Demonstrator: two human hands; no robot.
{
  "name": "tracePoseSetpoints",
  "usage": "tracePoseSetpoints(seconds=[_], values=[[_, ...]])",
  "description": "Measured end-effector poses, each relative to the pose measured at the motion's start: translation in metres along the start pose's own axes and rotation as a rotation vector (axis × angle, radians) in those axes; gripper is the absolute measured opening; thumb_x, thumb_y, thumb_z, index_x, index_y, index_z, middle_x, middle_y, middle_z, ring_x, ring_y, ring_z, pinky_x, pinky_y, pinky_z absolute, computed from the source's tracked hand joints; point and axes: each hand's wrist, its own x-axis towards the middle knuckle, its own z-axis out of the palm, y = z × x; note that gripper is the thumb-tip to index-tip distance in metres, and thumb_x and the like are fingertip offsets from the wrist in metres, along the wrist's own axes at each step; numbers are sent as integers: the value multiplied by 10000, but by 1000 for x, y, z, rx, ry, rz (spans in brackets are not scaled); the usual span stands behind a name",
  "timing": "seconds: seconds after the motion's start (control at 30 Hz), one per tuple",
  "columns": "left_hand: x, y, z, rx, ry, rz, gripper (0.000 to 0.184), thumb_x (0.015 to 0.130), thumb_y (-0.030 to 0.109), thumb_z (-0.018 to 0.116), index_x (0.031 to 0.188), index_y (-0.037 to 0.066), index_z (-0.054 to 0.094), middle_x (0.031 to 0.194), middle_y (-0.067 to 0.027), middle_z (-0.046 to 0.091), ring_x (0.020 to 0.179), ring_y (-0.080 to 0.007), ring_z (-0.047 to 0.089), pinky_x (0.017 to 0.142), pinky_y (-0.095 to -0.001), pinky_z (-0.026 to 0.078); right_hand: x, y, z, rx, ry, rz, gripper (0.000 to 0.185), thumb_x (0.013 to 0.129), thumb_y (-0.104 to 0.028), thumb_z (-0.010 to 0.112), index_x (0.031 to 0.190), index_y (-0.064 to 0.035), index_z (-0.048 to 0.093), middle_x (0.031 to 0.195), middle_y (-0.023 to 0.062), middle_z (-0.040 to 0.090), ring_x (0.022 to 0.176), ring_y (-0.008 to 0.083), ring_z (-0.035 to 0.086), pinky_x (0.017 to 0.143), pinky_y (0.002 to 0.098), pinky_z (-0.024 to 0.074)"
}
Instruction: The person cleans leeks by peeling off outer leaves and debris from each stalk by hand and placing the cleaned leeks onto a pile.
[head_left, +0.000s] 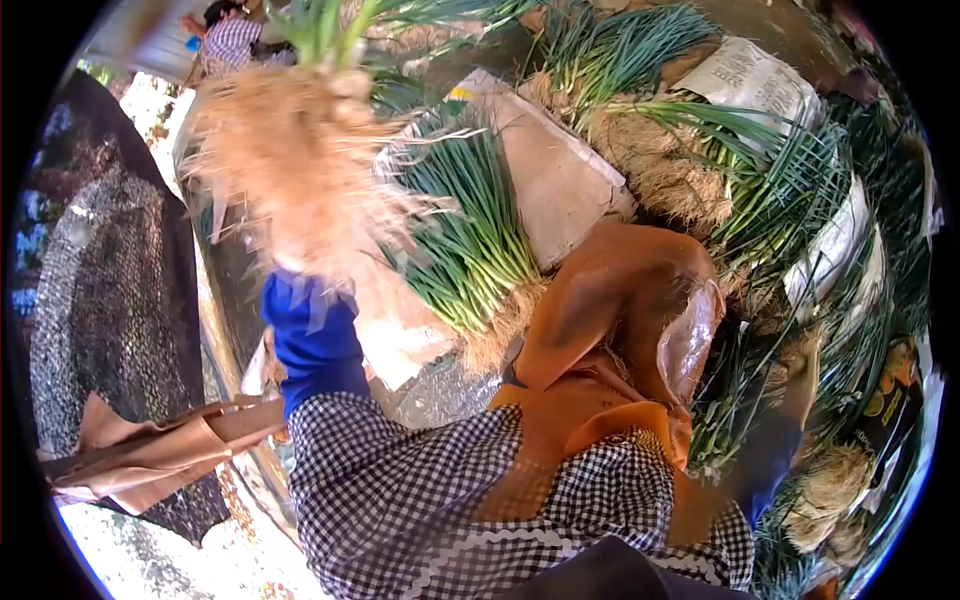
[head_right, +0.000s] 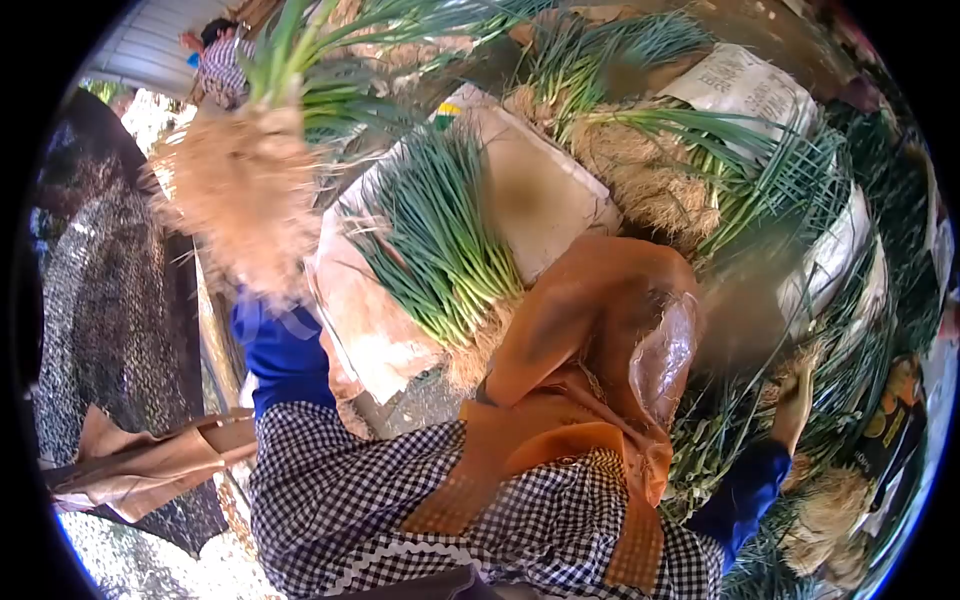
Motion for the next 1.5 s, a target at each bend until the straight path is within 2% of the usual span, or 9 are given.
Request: tracePoseSetpoints(seconds=[0.33,0.5,0.57,0.6,0.83,0.93,1.13,1.23,1.5], values=[[-35,-223,-227,363,628,-233,430,704,248,697,1062,30,602,964,-60,604,916,-215,526,851,-323,430,-162,49,-66,-378,433,250,310,895,-341,544,784,-55,587,545,-22,457,441,68,369,414,213,250],[-93,-377,-331,201,898,-475,317,742,188,679,1013,37,615,909,-66,613,750,-168,560,642,-264,457,-201,101,-130,-553,305,850,242,855,-265,549,774,-39,581,572,62,530,431,158,466,394,279,358],[-93,-369,-304,322,892,-577,243,768,186,645,973,57,624,822,-33,606,667,-144,546,570,-260,437,-209,104,-115,-1888,-518,-233,210,837,-237,525,851,-46,610,675,130,590,602,278,586,503,379,460],[-88,-359,-293,455,882,-653,176,795,185,610,932,78,633,735,0,598,585,-121,532,498,-256,416,-196,100,-67,-1862,-320,228,223,821,-242,511,931,-83,621,819,158,612,761,350,597,649,445,484],[-93,-355,-293,28,484,-679,342,864,192,534,1138,-12,551,1032,-113,624,954,-226,582,867,-317,462,-74,163,128,-1020,-261,121,260,853,-243,438,939,-123,653,895,147,646,833,307,618,718,416,476],[-89,-324,-243,747,814,-561,496,843,185,549,1260,-47,415,1151,-176,556,1016,-270,547,914,-362,423,-52,200,109,-2229,-578,-340,479,823,-389,540,1183,-73,557,1250,78,520,1241,287,373,1079,468,152],[-89,-289,-254,1044,1007,-320,599,798,163,551,1326,-32,343,1264,-201,476,1116,-307,469,961,-372,352,-201,185,-116,-1688,-57,581,570,801,-484,511,1105,-9,591,1140,206,556,1087,356,495,949,408,383],[-76,-279,-299,1419,569,-239,516,816,194,547,1285,17,426,1228,-158,504,1134,-282,459,951,-384,334,-282,110,-118,-1557,152,815,558,784,-492,523,1108,-44,597,1165,184,559,1105,321,508,933,396,408],[-37,-298,-185,854,520,-159,383,883,216,480,1225,46,468,1163,-75,535,1064,-227,525,870,-344,429,-251,135,-177,-1120,264,1068,450,752,-405,627,1019,-43,647,1035,162,631,992,313,590,862,351,454]])
